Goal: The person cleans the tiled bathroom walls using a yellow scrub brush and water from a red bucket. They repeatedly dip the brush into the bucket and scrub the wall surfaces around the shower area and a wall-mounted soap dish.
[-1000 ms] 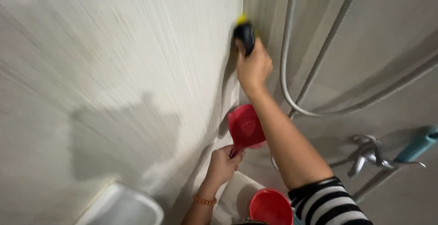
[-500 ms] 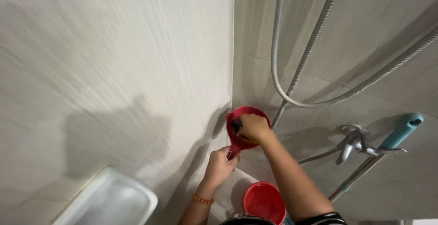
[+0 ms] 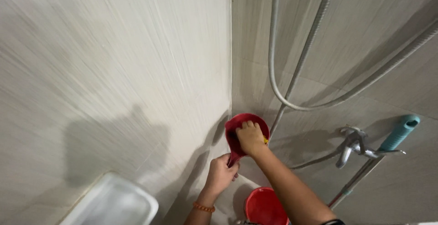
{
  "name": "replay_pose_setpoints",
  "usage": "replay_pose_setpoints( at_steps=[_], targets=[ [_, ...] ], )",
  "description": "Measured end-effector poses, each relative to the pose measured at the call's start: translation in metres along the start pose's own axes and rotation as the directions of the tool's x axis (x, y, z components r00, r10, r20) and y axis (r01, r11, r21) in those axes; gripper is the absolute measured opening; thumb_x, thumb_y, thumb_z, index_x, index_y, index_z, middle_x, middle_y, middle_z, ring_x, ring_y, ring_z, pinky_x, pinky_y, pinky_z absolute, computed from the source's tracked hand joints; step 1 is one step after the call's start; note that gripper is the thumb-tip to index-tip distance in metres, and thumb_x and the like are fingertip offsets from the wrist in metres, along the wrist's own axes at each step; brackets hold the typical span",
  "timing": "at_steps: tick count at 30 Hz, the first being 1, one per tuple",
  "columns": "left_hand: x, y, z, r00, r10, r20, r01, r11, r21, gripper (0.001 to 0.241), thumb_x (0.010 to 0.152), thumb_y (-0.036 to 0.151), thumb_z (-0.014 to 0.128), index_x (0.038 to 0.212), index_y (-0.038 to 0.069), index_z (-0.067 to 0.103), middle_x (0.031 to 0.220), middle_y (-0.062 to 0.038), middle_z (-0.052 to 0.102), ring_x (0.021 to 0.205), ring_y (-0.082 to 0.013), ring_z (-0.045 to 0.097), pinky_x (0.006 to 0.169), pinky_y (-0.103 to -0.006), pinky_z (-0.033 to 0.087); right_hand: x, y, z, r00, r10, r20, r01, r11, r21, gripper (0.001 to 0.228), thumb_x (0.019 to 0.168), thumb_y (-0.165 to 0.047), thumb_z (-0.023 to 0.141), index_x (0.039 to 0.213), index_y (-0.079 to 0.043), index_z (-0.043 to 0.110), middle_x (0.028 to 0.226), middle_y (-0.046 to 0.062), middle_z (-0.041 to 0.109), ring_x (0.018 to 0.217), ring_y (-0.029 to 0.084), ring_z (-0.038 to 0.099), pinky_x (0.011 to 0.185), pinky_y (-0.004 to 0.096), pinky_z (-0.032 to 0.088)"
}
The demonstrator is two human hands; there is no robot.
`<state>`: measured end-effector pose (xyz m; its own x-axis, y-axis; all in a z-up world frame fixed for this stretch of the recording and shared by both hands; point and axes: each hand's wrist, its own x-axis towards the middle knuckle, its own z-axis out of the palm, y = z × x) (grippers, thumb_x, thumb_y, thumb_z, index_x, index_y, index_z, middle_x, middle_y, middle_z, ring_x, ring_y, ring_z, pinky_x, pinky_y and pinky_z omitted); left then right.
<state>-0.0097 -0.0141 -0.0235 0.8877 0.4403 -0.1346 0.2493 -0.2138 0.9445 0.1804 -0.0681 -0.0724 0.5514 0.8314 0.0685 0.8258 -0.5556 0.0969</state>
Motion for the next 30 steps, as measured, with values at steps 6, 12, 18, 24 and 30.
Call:
replay_pose_setpoints(
  at_steps=[6,12,18,24,30],
  targets=[
    [0.002,0.005,-0.004,0.999,0.048,-0.008,-0.048,0.998,0.029,0.013,0.090,0.010,0.069,0.093,-0.003,0.073,0.063,-0.008,0.069,0.049,-0.0117,0.063,0.047,-0.0289,0.051,-0.001,-0.001,-0.015,0.995,0.084,0.054,-0.079,0.993,-0.083,0.025,0.090,-0.022,0.063,0.111,-0.016,0.074,0.138,0.014,0.052,0.131,0.031,0.045,0.098,0.045,0.044],
    [0.000,0.010,-0.006,0.999,0.036,0.016,-0.036,0.999,-0.005,0.014,0.092,0.012,0.070,0.097,-0.001,0.074,0.061,-0.007,0.067,0.048,-0.0099,0.059,0.047,-0.0291,0.048,0.003,0.010,-0.003,0.965,0.142,0.221,-0.149,0.989,0.013,0.030,0.095,-0.020,0.062,0.123,-0.016,0.070,0.144,0.014,0.047,0.133,0.033,0.046,0.098,0.049,0.050],
    [0.004,0.022,-0.015,0.997,0.075,0.005,-0.075,0.997,-0.002,0.016,0.092,0.012,0.071,0.099,-0.002,0.075,0.062,-0.006,0.067,0.049,-0.0095,0.059,0.048,-0.0285,0.049,0.006,0.048,-0.034,0.986,0.054,0.155,-0.117,0.893,0.434,0.062,0.073,-0.023,0.084,0.132,-0.013,0.064,0.130,0.018,0.062,0.120,0.037,0.061,0.098,0.044,0.053],
    [0.012,0.057,-0.031,1.000,0.020,-0.016,-0.020,1.000,0.023,0.018,0.094,0.015,0.069,0.102,-0.001,0.072,0.064,-0.007,0.069,0.050,-0.0125,0.061,0.047,-0.0326,0.050,0.014,0.043,-0.169,0.966,0.112,-0.234,0.129,0.577,0.807,0.062,0.078,-0.026,0.082,0.133,-0.008,0.060,0.118,0.017,0.073,0.109,0.029,0.071,0.094,0.042,0.056],
    [0.021,0.076,-0.036,0.990,0.133,-0.036,-0.130,0.988,0.081,0.022,0.094,0.015,0.070,0.096,-0.006,0.073,0.068,-0.009,0.072,0.053,-0.0106,0.066,0.051,-0.0296,0.055,0.092,0.026,-0.215,0.575,0.345,-0.742,0.406,0.668,0.624,0.073,0.101,-0.020,0.076,0.151,0.001,0.028,0.136,0.030,0.054,0.124,0.041,0.062,0.104,0.046,0.051]
  ],
)
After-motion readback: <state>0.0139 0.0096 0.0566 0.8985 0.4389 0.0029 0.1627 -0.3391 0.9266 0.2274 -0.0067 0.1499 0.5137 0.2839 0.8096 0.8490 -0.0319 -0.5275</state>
